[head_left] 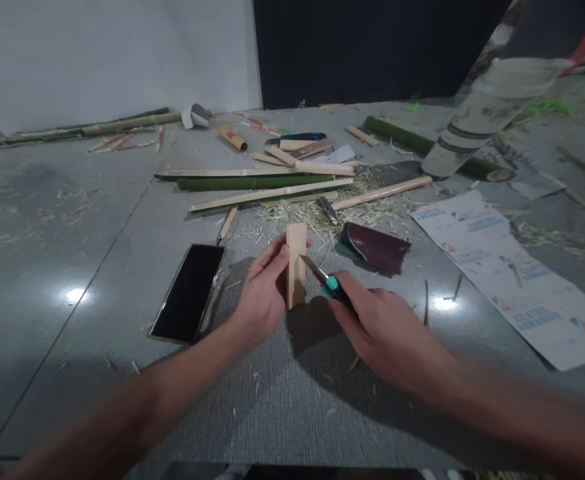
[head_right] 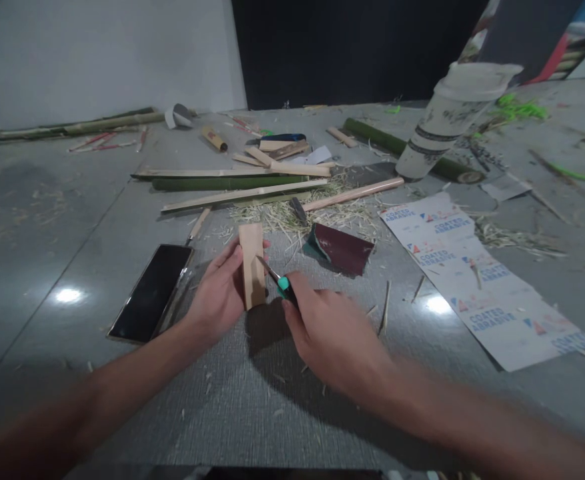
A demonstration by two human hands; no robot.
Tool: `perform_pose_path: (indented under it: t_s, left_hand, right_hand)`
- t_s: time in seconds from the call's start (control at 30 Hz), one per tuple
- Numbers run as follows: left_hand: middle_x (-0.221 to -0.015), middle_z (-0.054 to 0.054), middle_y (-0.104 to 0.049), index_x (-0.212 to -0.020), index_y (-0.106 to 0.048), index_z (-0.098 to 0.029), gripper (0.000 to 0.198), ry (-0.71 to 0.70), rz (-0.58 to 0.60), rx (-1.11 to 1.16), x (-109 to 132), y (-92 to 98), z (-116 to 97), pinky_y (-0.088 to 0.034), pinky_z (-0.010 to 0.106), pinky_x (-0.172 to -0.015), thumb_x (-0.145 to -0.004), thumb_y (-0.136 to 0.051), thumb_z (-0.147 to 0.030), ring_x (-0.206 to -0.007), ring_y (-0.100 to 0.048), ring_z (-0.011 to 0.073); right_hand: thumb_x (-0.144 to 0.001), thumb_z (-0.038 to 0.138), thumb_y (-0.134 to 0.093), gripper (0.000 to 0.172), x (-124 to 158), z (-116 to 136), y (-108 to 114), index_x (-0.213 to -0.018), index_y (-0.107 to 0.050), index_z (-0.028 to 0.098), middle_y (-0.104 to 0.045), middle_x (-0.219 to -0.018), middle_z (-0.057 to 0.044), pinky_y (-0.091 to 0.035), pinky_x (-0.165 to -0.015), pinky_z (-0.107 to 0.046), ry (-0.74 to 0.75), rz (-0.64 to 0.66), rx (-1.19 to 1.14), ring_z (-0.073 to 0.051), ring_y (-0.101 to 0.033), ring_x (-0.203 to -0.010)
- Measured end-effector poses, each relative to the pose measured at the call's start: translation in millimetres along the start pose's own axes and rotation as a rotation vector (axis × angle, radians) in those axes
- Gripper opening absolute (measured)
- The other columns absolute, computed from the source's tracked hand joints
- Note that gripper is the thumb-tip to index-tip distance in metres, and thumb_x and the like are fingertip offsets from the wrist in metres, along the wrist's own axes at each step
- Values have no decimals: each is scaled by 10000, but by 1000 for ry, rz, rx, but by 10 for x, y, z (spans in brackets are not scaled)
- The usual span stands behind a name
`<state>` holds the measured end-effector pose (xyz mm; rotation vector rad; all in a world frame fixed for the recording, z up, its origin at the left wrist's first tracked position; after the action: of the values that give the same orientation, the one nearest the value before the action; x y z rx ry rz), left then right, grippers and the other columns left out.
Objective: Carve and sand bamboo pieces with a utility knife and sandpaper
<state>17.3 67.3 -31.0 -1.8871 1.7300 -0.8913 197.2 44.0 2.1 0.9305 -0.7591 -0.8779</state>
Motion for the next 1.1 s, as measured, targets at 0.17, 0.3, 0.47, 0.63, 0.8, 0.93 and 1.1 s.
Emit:
perform_pose_path:
  t_s: [0.17,0.3,0.47,0.63,0.8,0.93,1.1]
  left_hand:
    - [-1094,95,-821,-1130,-766,-184,180,1,6,2,-8,-13,2,-605,343,-870,-958,-762,-238,-970,-756,228]
    - [-1110,91,-817,-1129,-766,-189,174,6,13,-7,5,-21,-7,-601,342,-895,-962,-753,-235,-989,-754,225]
    - [-1080,84,-816,-1134,-753,-173,162,56,-20,-4,27,-22,-5,-574,274,-794,-977,-725,-204,-847,-731,164]
    - [-1009,71,-818,-1102,-768,-169,149,90,13,-1,38,-30,12,-554,243,-755,-958,-738,-192,-812,-722,148]
    - [-1021,74,-815,-1110,-782,-172,181,90,63,-19,54,-41,23,-545,262,-822,-936,-765,-216,-889,-736,176]
    - [-1080,88,-811,-1133,-782,-172,218,96,63,-43,58,-50,29,-535,285,-862,-926,-787,-240,-974,-741,206]
    - [-1094,93,-815,-1127,-786,-179,203,88,79,-28,55,-60,33,-544,302,-858,-931,-780,-232,-1002,-750,227]
  right_hand:
    - [-1072,341,-323,187,20,39,-20,-1133,-459,227,-687,-744,-67,-191,-580,-338,39,21,-17,-257,-635,-620]
    - [-1072,320,-343,167,33,39,-26,-1132,-467,225,-683,-745,-58,-200,-584,-338,68,16,-43,-247,-636,-631]
    - [-1064,339,-364,133,28,28,67,-1044,-453,243,-617,-674,-6,-205,-563,-333,85,-73,-109,-211,-557,-556]
    - [-1041,340,-422,135,16,30,166,-927,-415,268,-573,-628,22,-244,-544,-321,87,-173,-191,-189,-495,-528]
    - [-1040,331,-432,143,3,45,168,-911,-418,272,-574,-616,25,-250,-530,-317,82,-163,-234,-178,-474,-510]
    - [-1042,334,-428,130,-3,44,167,-930,-435,269,-578,-612,22,-250,-523,-317,70,-167,-223,-176,-466,-494]
    - [-1041,346,-404,122,10,52,142,-1014,-475,251,-561,-588,23,-232,-528,-321,73,-144,-182,-194,-490,-490]
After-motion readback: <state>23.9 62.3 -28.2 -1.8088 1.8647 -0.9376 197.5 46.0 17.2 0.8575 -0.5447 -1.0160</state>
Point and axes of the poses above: each hand's wrist, its own x-axis away from the middle knuckle, its own y-axis out of the back of the hand, z = x × y, the point moved 2 cm from there along -x, towards the middle knuckle
